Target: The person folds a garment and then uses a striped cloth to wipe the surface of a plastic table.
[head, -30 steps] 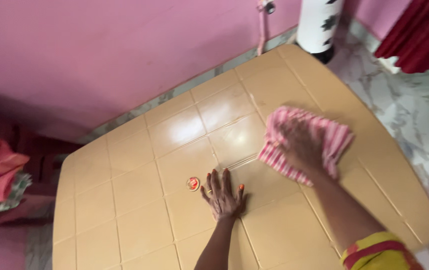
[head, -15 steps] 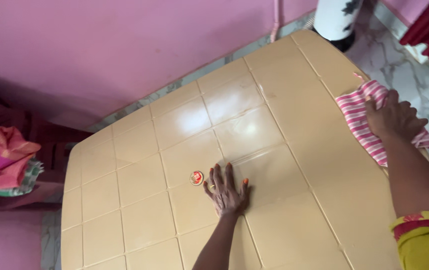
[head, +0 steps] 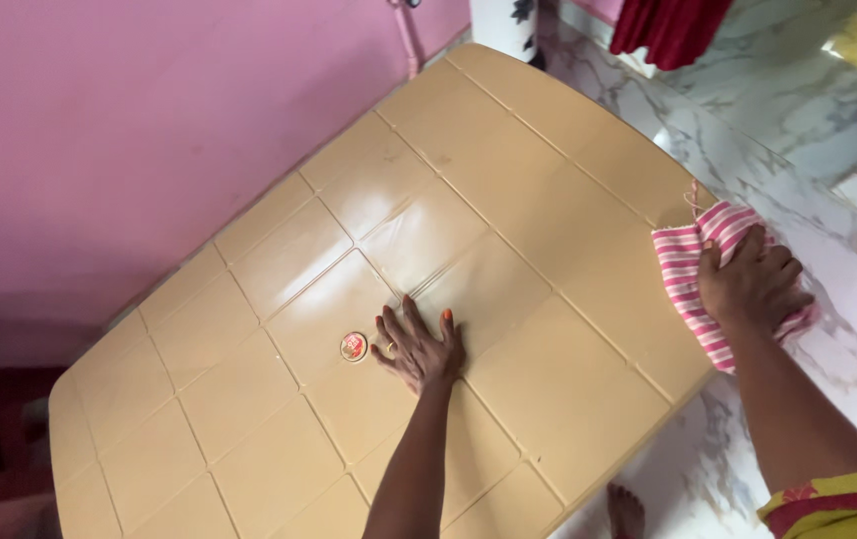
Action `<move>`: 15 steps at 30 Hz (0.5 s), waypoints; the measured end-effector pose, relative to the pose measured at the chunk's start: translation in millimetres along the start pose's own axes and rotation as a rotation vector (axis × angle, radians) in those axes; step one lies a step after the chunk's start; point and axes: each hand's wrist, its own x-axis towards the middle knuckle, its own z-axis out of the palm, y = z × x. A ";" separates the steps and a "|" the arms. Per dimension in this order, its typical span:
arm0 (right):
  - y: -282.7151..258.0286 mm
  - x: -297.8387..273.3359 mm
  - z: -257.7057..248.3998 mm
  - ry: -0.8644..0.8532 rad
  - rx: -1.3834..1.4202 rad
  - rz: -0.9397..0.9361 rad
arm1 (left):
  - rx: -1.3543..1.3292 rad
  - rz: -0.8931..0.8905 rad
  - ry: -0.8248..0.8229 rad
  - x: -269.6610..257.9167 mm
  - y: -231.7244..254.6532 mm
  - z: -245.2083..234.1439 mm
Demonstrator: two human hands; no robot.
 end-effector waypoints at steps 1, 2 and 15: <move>5.2 -15.4 -1.2 0.025 0.043 0.033 | -0.024 0.017 0.023 0.2 -2.5 2.1; 9.5 -32.1 1.3 0.034 0.045 0.050 | -0.026 0.036 0.021 0.7 -5.0 4.5; -3.0 -255.7 36.4 0.012 -0.170 -0.179 | -0.341 0.401 0.042 -15.3 -48.5 25.0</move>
